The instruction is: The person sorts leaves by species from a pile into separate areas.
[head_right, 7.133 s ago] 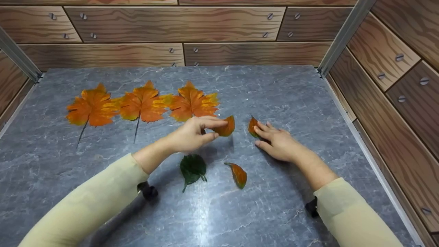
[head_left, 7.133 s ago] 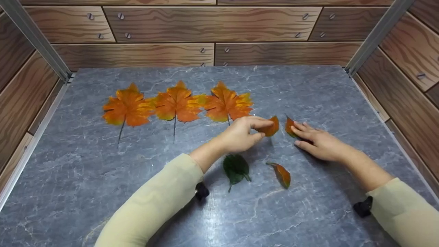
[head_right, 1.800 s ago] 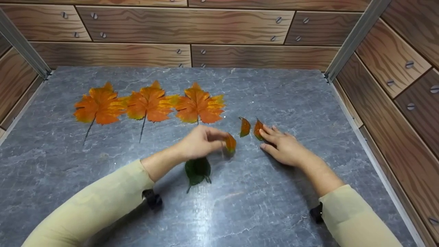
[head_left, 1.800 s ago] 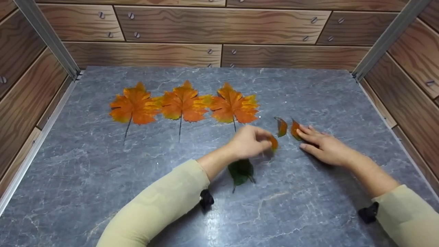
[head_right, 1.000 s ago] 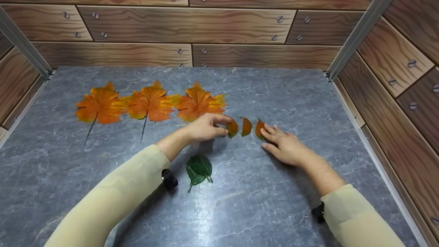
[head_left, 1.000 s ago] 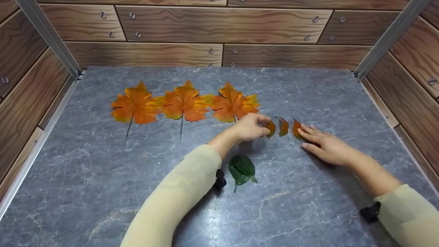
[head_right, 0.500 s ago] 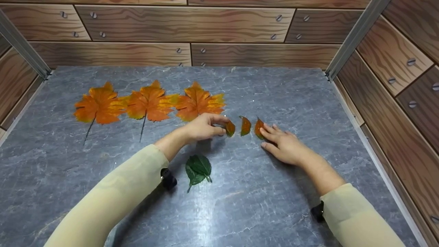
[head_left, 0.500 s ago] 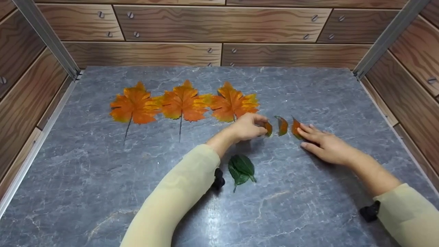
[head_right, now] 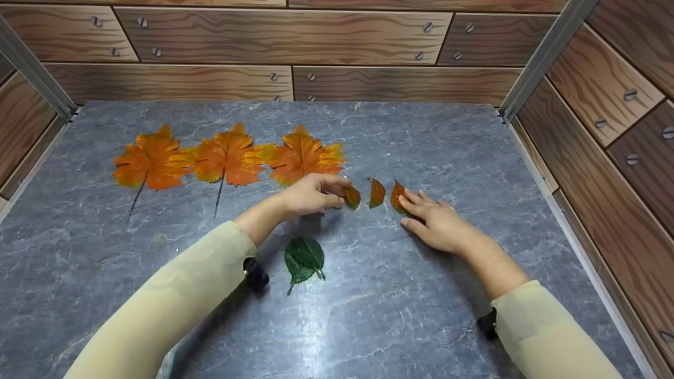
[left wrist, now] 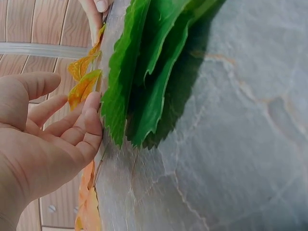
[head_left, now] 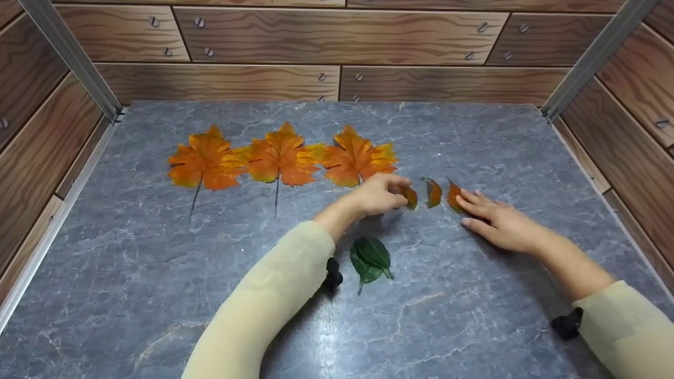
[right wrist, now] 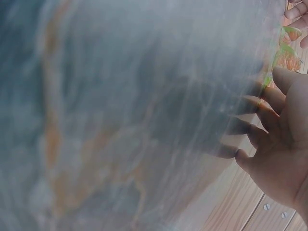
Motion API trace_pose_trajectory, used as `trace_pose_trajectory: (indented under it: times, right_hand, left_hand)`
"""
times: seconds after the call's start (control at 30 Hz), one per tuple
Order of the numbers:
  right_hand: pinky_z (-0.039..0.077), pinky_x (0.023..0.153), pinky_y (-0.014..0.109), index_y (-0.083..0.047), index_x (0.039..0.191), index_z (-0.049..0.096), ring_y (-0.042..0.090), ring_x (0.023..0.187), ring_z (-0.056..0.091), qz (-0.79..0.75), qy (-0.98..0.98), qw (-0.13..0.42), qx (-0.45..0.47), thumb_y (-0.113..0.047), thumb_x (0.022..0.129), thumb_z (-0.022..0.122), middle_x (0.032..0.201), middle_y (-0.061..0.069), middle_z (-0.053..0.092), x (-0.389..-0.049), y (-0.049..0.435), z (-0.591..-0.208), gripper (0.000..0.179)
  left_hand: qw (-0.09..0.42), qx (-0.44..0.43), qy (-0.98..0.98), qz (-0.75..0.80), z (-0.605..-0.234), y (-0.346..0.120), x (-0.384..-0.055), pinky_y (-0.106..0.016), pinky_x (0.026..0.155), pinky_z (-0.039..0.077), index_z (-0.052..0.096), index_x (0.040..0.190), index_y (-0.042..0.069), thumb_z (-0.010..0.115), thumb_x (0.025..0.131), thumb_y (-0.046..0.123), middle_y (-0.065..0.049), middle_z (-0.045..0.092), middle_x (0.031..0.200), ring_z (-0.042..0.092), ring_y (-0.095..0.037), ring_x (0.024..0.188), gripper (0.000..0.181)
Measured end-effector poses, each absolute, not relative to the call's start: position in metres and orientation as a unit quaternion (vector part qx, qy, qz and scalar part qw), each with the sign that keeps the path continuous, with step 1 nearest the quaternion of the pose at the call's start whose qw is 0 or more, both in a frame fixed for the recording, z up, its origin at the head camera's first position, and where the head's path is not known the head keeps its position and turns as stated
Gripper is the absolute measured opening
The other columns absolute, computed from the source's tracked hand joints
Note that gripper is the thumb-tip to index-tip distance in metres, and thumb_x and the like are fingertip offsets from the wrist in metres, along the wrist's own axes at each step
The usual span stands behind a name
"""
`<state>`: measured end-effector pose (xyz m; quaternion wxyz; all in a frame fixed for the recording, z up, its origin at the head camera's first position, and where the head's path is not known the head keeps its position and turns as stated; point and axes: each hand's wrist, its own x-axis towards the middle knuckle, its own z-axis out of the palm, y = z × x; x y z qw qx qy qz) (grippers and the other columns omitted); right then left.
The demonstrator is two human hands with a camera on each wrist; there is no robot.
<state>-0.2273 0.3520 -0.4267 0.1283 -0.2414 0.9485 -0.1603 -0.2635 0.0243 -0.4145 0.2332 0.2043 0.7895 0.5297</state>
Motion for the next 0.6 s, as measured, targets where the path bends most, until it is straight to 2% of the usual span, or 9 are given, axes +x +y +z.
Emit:
trace_pose_trajectory:
  times: [0.13, 0.33, 0.6]
  right_hand:
    - [0.018, 0.119, 0.075, -0.009, 0.165, 0.039, 0.051, 0.156, 0.02, -0.161, 0.948, 0.128, -0.242, -0.041, 0.113, 0.051, 0.173, 0.016, 0.026, -0.228, 0.352, -0.426, 0.062]
    - [0.018, 0.119, 0.075, -0.009, 0.165, 0.038, 0.052, 0.156, 0.02, -0.161, 0.948, 0.128, -0.243, -0.041, 0.113, 0.051, 0.173, 0.017, 0.025, -0.228, 0.351, -0.424, 0.062]
    - [0.019, 0.118, 0.075, -0.008, 0.164, 0.039, 0.052, 0.156, 0.02, -0.16, 0.948, 0.125, -0.245, -0.041, 0.113, 0.051, 0.173, 0.017, 0.026, -0.227, 0.351, -0.425, 0.062]
  left_hand:
    - [0.241, 0.206, 0.779, 0.54, -0.413, 0.022, -0.262, -0.027, 0.084, 0.051, 0.054, 0.155, 0.004, 0.061, 0.104, 0.006, -0.018, 0.063, 0.146, 0.063, -0.019, 0.116, 0.052]
    - [0.243, 0.214, 0.776, 0.542, -0.41, 0.015, -0.259, -0.03, 0.091, 0.053, 0.054, 0.156, 0.004, 0.061, 0.105, 0.007, -0.018, 0.06, 0.15, 0.06, -0.026, 0.132, 0.051]
    - [0.222, 0.225, 0.767, 0.558, -0.407, 0.004, -0.249, -0.029, 0.084, 0.054, 0.058, 0.152, 0.004, 0.064, 0.104, 0.008, -0.022, 0.065, 0.141, 0.067, -0.024, 0.117, 0.049]
